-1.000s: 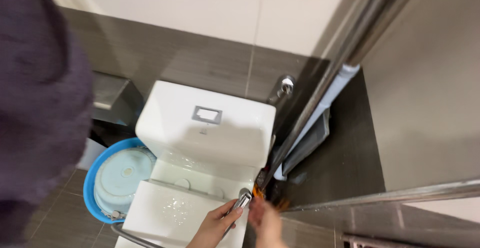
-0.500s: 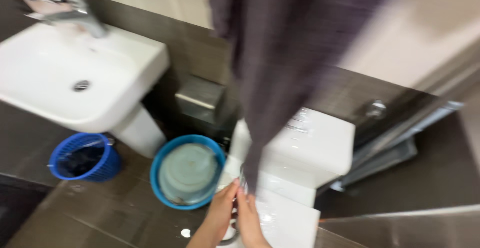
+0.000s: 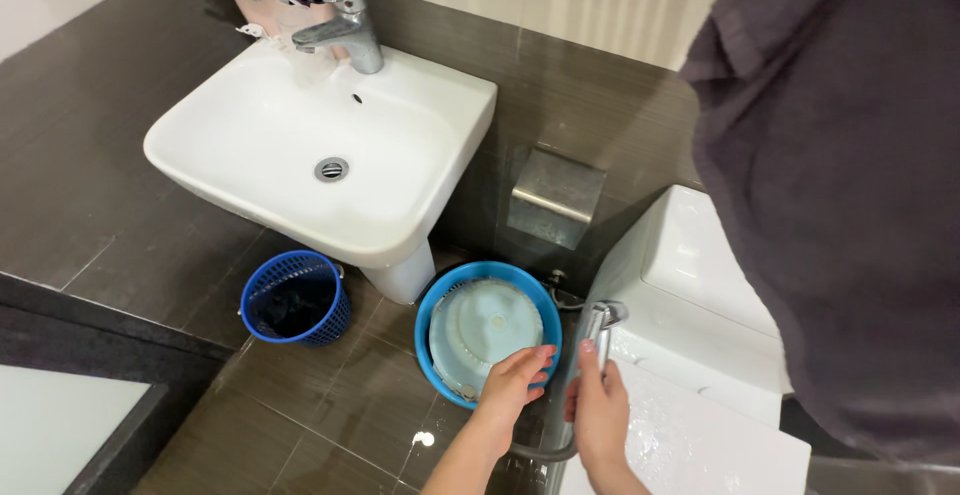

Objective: The person uses a handheld bidet sprayer to rinse the toilet seat, lid, and bowl. They then use a long-handled toilet brush to scrub the inside of the bowl and the floor around the base. Finally, they rinse the brush and the exterior of the toilet with the sprayer.

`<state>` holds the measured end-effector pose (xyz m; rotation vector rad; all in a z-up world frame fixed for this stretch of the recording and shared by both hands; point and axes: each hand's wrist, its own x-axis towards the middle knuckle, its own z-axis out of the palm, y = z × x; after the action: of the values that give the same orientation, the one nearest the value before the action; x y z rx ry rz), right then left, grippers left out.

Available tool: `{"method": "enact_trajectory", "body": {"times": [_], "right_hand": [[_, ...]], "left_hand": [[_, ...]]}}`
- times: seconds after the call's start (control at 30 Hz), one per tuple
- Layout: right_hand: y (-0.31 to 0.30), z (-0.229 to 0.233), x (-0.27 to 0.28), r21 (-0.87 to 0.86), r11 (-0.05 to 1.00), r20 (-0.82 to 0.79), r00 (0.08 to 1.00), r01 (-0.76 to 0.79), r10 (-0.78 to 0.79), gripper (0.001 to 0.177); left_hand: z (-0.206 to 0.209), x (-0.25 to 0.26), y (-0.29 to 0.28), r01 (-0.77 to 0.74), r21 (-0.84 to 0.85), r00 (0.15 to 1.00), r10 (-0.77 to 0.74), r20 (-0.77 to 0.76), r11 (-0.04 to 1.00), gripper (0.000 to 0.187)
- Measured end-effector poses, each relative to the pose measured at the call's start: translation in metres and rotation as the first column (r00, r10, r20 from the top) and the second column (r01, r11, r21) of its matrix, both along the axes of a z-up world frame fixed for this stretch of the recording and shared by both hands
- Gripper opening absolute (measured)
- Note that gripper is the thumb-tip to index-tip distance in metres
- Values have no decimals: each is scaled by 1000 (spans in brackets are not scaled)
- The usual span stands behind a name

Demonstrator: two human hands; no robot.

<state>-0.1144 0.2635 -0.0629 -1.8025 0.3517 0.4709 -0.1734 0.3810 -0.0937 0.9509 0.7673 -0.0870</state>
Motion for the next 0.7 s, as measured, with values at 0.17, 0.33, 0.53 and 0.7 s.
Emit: {"method": "enact_trajectory", "body": {"times": [0.17, 0.33, 0.53, 0.7], "right_hand": [[34, -18, 23, -70, 998, -68, 998, -6, 1, 57], [69, -85, 30, -180, 980, -181, 982, -84, 51, 60], [107, -151, 39, -437, 886, -129, 986, -153, 107, 68], [130, -193, 23, -407, 901, -182, 980, -148, 79, 65]], "left_hand": [[-60, 20, 36, -69, -79, 991, 59, -123, 994, 35], [-180, 26, 82, -163, -41, 980, 158, -118, 986, 36], [-316, 1, 147, -103, 39, 941, 110, -320, 994, 33], [-437, -26, 183, -52, 110, 907, 93, -411, 993, 29]]}}
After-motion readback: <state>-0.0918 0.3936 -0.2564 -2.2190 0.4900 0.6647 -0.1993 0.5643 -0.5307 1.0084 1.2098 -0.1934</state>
